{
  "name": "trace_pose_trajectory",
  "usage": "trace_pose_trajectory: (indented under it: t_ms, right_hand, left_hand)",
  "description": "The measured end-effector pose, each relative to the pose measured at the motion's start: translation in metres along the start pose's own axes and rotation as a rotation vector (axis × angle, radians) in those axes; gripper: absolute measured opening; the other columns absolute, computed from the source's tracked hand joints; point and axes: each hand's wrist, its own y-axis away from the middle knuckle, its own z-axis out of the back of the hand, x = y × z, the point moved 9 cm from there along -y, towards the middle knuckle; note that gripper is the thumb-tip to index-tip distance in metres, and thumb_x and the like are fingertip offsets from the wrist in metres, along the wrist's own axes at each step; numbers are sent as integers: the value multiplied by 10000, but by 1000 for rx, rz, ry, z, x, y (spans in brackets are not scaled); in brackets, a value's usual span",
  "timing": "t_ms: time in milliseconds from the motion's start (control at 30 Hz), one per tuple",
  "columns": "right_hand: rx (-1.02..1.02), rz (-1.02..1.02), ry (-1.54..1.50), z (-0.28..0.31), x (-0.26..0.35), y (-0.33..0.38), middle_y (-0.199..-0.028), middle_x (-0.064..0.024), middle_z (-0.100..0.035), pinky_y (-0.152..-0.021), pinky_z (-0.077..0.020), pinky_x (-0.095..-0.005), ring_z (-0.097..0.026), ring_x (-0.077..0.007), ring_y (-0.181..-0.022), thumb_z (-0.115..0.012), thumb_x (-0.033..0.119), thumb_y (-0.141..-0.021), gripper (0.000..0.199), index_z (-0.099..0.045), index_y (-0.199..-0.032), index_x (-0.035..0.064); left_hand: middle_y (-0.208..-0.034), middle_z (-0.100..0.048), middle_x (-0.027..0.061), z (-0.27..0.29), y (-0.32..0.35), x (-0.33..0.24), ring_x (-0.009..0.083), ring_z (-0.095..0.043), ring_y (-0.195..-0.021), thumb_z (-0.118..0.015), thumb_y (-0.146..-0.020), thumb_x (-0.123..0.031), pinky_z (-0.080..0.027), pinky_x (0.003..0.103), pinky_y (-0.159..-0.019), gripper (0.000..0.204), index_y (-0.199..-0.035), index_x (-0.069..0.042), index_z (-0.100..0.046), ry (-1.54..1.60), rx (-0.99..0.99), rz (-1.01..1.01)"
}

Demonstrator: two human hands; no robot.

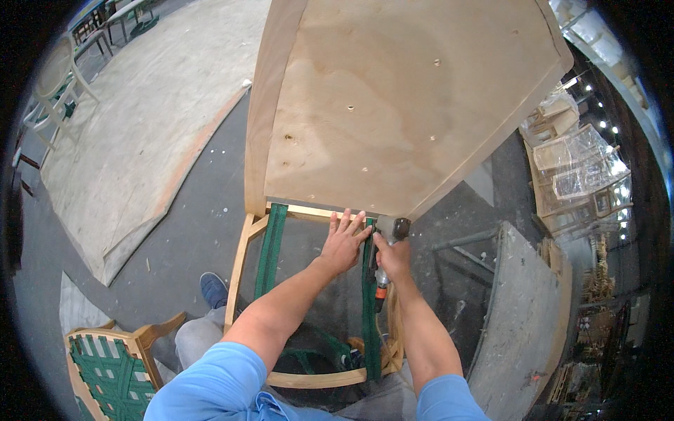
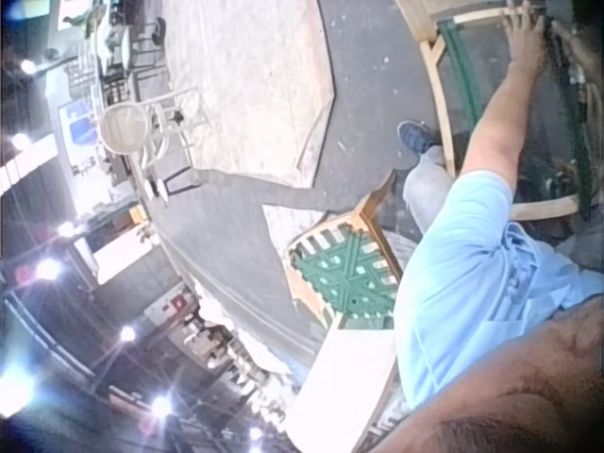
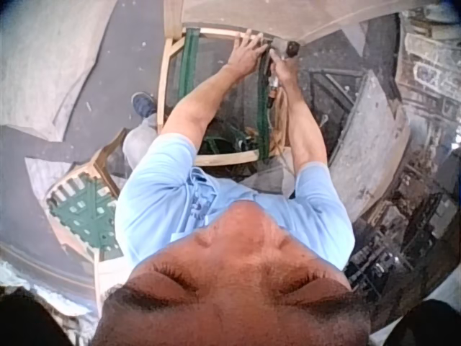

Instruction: The person attaches green straps to a wooden chair frame by hand, positioning each strap and securing it with a pneumatic staple gun. The person works on multiple straps in sequence, adjusting their placement and stapling them to the frame.

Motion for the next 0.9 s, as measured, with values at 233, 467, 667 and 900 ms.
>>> trace_pose_trajectory:
  t_ms: [233, 467, 667, 900]
  right_hand:
    - [22, 96, -71, -3, 15, 6, -735, -38, -647, -425, -417, -300, -526, -117, -476, -725, 159, -945, 159, -683, -985, 10]
    - [50, 93, -121, -10, 10, 3, -767, -61, -661, -423, -418, -306, -542, -126, -487, -745, 167, -931, 195, -680, -1009, 1]
    - [56, 57, -41, -7, 10, 2, -802, -65, -671, -421, -418, -310, -546, -128, -494, -735, 155, -939, 179, -673, -1004, 0]
    - [53, 38, -36, -9, 13, 9, -790, -58, -667, -415, -413, -309, -548, -128, -484, -728, 147, -943, 164, -670, -971, -4]
  left_hand:
    - [-1690, -269, 117, 5, 0, 2, 397, -165, -1577, -669, -871, -158, -79, 628, -1260, 647, -1502, -225, -543, -70, -62, -64]
    - [-1697, -250, 112, -1, 1, 6, 382, -170, -1579, -664, -873, -166, -101, 612, -1264, 621, -1483, -219, -561, -99, -27, -91]
    - [-1695, -255, 115, -2, 0, 6, 389, -185, -1572, -665, -877, -186, -117, 616, -1260, 604, -1472, -220, -572, -137, -59, -100]
    - [-1693, -265, 106, -6, 0, 8, 382, -180, -1575, -669, -880, -197, -115, 615, -1260, 587, -1462, -224, -592, -127, 3, -85]
